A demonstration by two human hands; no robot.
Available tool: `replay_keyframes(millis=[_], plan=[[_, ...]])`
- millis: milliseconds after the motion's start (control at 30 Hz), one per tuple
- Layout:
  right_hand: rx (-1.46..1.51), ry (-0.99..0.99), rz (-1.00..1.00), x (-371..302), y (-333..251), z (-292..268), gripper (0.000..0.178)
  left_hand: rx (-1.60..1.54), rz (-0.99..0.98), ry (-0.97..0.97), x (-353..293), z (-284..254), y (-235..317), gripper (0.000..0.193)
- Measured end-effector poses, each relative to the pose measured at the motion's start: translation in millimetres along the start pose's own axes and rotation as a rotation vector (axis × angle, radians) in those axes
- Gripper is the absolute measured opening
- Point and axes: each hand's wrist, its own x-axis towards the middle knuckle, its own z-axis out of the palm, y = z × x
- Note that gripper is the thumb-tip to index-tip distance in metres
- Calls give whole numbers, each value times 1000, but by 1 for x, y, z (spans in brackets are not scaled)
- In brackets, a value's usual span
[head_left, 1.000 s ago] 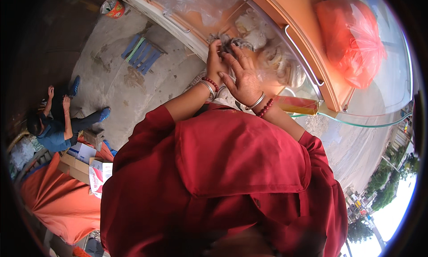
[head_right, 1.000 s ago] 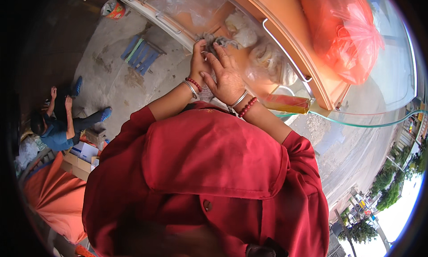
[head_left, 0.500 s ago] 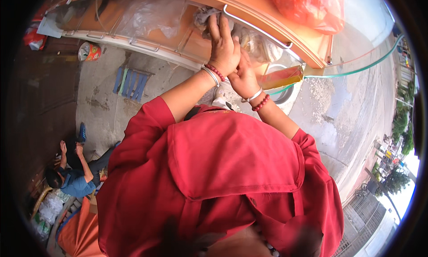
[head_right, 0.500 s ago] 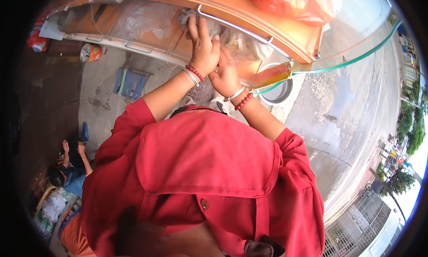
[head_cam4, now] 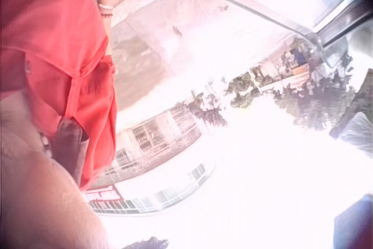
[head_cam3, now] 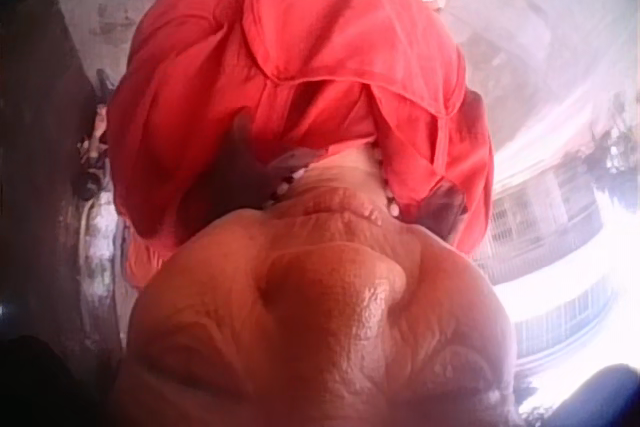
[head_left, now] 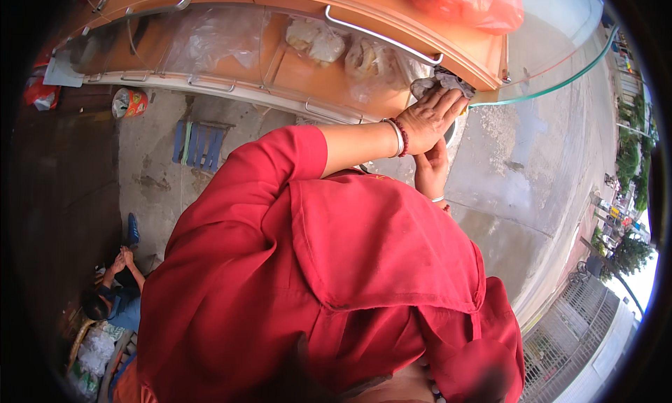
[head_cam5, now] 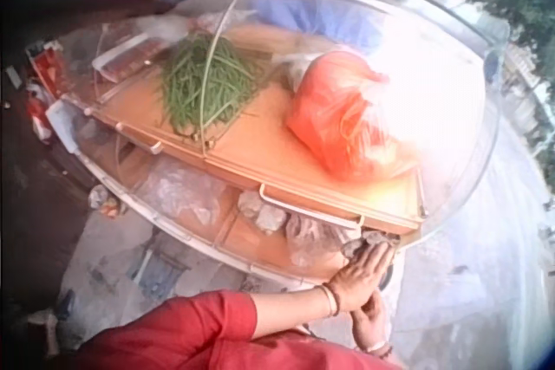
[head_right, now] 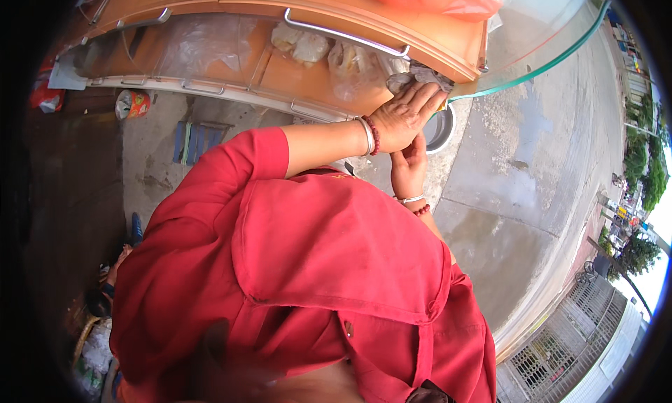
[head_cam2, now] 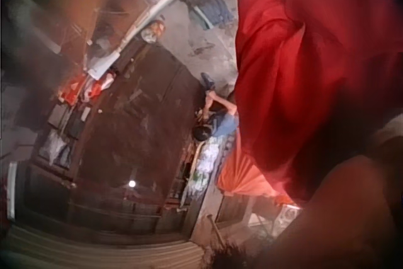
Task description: The person washes a cloth in a metal basin of water, then uses it to wipe the exterior and interior glass surfaces of a refrigerated display case. The person moves items inside the case to clean behind them and finishes by wiping the top surface of the case.
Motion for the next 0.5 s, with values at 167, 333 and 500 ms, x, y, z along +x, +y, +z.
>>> replay_keyframes(millis=[167, 333, 500], plan=[[27, 47, -98, 9, -19, 20, 58, 105, 151, -45, -32, -25, -33, 59], [64, -235, 250, 22, 23, 52, 38, 180, 115, -41, -107, -38, -70, 31], [73, -466, 540, 42, 54, 130, 31, 189, -211, -82, -186, -79, -105, 31]])
